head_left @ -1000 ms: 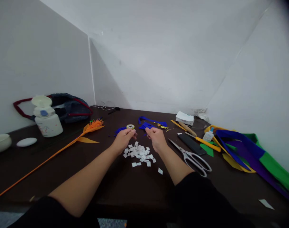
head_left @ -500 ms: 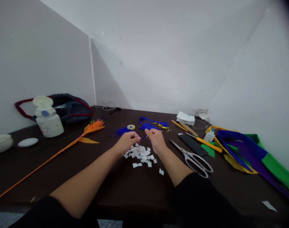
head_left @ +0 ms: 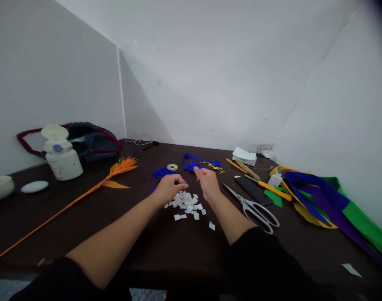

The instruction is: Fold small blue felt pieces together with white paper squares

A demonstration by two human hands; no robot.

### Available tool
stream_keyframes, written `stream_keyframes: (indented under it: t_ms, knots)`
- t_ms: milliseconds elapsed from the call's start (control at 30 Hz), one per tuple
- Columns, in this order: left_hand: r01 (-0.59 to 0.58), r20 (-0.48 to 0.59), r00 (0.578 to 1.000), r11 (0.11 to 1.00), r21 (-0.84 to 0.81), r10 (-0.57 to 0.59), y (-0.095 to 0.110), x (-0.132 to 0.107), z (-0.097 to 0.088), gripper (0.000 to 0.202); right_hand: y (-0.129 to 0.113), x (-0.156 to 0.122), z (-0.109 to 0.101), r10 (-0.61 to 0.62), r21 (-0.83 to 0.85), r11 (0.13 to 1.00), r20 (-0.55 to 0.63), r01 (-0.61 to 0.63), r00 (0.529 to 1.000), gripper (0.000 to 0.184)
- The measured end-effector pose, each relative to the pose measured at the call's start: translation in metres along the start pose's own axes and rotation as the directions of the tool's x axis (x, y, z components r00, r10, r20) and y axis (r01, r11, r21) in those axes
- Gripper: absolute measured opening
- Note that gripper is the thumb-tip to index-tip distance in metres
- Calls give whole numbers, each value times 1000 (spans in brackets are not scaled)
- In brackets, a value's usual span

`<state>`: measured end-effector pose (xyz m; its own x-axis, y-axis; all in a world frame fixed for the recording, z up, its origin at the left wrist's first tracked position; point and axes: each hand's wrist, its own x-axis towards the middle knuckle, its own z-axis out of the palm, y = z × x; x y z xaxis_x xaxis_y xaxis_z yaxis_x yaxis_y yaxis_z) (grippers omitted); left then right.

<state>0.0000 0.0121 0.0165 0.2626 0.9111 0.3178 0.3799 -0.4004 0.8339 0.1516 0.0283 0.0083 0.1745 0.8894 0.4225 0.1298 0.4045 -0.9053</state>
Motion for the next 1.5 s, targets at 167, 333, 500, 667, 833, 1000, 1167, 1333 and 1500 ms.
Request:
stream_keyframes:
  t_ms: [167, 333, 500, 667, 833, 1000, 1167, 1333, 1500]
  knots:
    - [-10, -19, 1000, 1000, -3, 9, -6, 2, 0, 20, -4, 7, -11, 16, 164, 986, 80, -29, 997, 35]
    - [-3, -5, 1000, 997, -76, 3, -5, 0, -2, 18, -7, -2, -5, -12, 296, 951, 318, -88, 948, 24]
    - [14, 36, 999, 987, -160, -8, 0, -3, -4, 17, 3, -4, 5, 16, 238, 968, 248, -77, 969, 18]
    - [-1, 8, 1000, 999, -42, 2, 0, -2, -3, 17, 0, -4, 4, -84, -8, 996, 127, 85, 988, 27]
    - [-15, -9, 1000, 999, 29, 15, -3, 0, -1, 18, -4, -5, 2, -127, -123, 982, 125, 143, 984, 31]
    - [-36, 71, 997, 996, -80, 42, 2, -1, 1, 20, -6, -5, 2, -116, -161, 975, 206, 151, 972, 32]
    - [-21, 69, 997, 984, -180, 34, 5, -2, 1, 21, -5, -7, 5, -115, -159, 974, 259, 160, 959, 31]
    - [-9, -6, 1000, 982, -186, 8, 1, -2, -2, 18, -2, -4, 4, -97, -62, 992, 168, 108, 981, 31]
    - [-1, -44, 999, 984, -178, -7, -1, -1, -4, 16, -11, -5, -7, -271, -85, 954, 160, 286, 949, 16]
